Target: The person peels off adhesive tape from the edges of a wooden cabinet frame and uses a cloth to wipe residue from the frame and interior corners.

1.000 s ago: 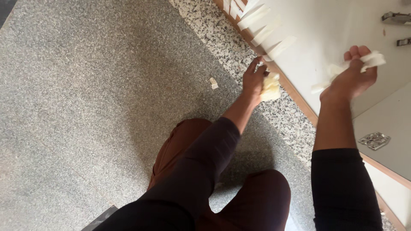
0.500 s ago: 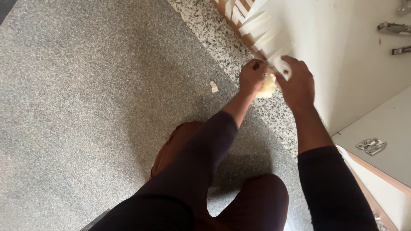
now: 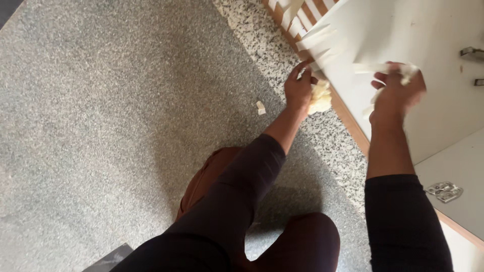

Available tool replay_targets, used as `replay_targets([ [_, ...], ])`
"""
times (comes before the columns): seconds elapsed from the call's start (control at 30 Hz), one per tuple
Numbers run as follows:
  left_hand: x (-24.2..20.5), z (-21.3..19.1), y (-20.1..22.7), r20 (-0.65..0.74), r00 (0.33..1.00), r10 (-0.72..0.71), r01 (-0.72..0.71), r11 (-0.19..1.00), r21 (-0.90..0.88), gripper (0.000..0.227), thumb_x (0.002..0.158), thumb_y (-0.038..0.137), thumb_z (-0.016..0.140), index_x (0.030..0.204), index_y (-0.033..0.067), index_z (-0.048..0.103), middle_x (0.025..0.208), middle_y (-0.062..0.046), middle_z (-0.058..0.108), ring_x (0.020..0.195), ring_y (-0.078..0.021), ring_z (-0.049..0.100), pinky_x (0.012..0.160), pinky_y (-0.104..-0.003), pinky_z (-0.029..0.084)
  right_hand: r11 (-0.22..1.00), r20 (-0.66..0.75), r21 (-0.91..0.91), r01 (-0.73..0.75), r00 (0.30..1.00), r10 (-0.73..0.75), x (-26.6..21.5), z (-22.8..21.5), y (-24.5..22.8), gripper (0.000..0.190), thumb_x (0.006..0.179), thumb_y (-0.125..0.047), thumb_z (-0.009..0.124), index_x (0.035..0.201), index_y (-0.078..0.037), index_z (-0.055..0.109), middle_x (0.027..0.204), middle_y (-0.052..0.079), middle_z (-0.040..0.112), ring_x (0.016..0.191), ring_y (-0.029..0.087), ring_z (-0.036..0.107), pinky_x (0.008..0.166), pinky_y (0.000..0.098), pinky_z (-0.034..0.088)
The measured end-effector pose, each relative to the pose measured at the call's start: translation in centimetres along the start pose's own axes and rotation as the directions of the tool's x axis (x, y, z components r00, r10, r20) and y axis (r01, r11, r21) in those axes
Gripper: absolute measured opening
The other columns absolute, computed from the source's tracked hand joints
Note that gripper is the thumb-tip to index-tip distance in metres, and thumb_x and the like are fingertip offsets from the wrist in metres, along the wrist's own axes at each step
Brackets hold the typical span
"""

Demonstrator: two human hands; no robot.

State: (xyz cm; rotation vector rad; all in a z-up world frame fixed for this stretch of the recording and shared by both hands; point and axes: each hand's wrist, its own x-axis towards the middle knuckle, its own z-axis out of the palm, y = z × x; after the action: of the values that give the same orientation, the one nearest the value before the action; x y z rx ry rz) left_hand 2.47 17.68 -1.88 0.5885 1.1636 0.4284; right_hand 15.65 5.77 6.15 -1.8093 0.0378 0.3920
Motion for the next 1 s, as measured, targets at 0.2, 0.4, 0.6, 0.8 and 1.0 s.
replay_targets([
  [0.2,-2.4,-1.3,1.4,0.091,0.987,-0.130,0.113,0.979,0.171,0.030,0.105,0.022,0.055,0.126,0.0073,0.070,0.087,-0.007,0.069,0.049,-0.0067,0.050,0.033,-0.023,0.040,0.661,-0.187,0.738,-0.136,0.900,0.393,3.3,-2.6,3.2,0.033,0.102,-0.018,0.055,0.129,0.002,0.049,0.119,0.027,0.065,0.098,0.035,0.072,0.081,0.0449,0.067],
  [0.4,0.4,-1.1,-1.2,-0.040,0.998,0.041,-0.038,0.995,0.091,0.030,0.100,0.011,0.058,0.127,0.0103,0.069,0.090,-0.005,0.073,0.054,-0.0049,0.052,0.038,-0.021,0.040,0.635,-0.168,0.768,-0.084,0.930,0.326,1.7,-4.8,0.1,0.030,0.100,-0.021,0.059,0.122,0.000,0.058,0.094,0.015,0.062,0.077,0.026,0.066,0.069,0.0396,0.062],
  [0.6,1.3,-1.0,-1.9,-0.007,1.000,-0.001,0.001,1.000,-0.003,0.024,0.103,0.015,0.059,0.120,0.0077,0.074,0.089,-0.006,0.070,0.061,-0.0074,0.057,0.046,-0.023,0.049,0.852,-0.139,0.485,-0.195,0.945,0.295,-2.4,-4.2,-2.0,0.031,0.096,-0.039,0.069,0.104,-0.012,0.058,0.067,-0.001,0.050,0.054,0.012,0.046,0.048,0.0303,0.041],
  [0.8,1.9,-0.9,-1.4,-0.099,0.991,0.089,-0.070,0.982,0.174,0.019,0.100,0.013,0.064,0.111,0.0041,0.076,0.088,-0.006,0.075,0.066,-0.0099,0.064,0.054,-0.025,0.052,0.868,0.026,0.389,-0.308,0.946,0.324,-4.2,-1.3,-2.1,0.048,0.101,-0.058,0.055,0.085,-0.013,0.048,0.064,0.000,0.047,0.050,0.013,0.046,0.043,0.0287,0.037],
  [1.0,1.7,-0.7,1.8,0.046,0.994,0.102,-0.112,0.922,0.371,0.016,0.095,0.017,0.071,0.101,0.0026,0.075,0.088,-0.011,0.075,0.066,-0.0154,0.063,0.056,-0.029,0.052,0.928,0.312,-0.366,0.061,0.948,0.061,-5.8,2.5,-3.1,0.027,0.102,-0.017,0.062,0.127,-0.010,0.068,0.087,0.005,0.073,0.061,0.019,0.060,0.052,0.0352,0.045],
])
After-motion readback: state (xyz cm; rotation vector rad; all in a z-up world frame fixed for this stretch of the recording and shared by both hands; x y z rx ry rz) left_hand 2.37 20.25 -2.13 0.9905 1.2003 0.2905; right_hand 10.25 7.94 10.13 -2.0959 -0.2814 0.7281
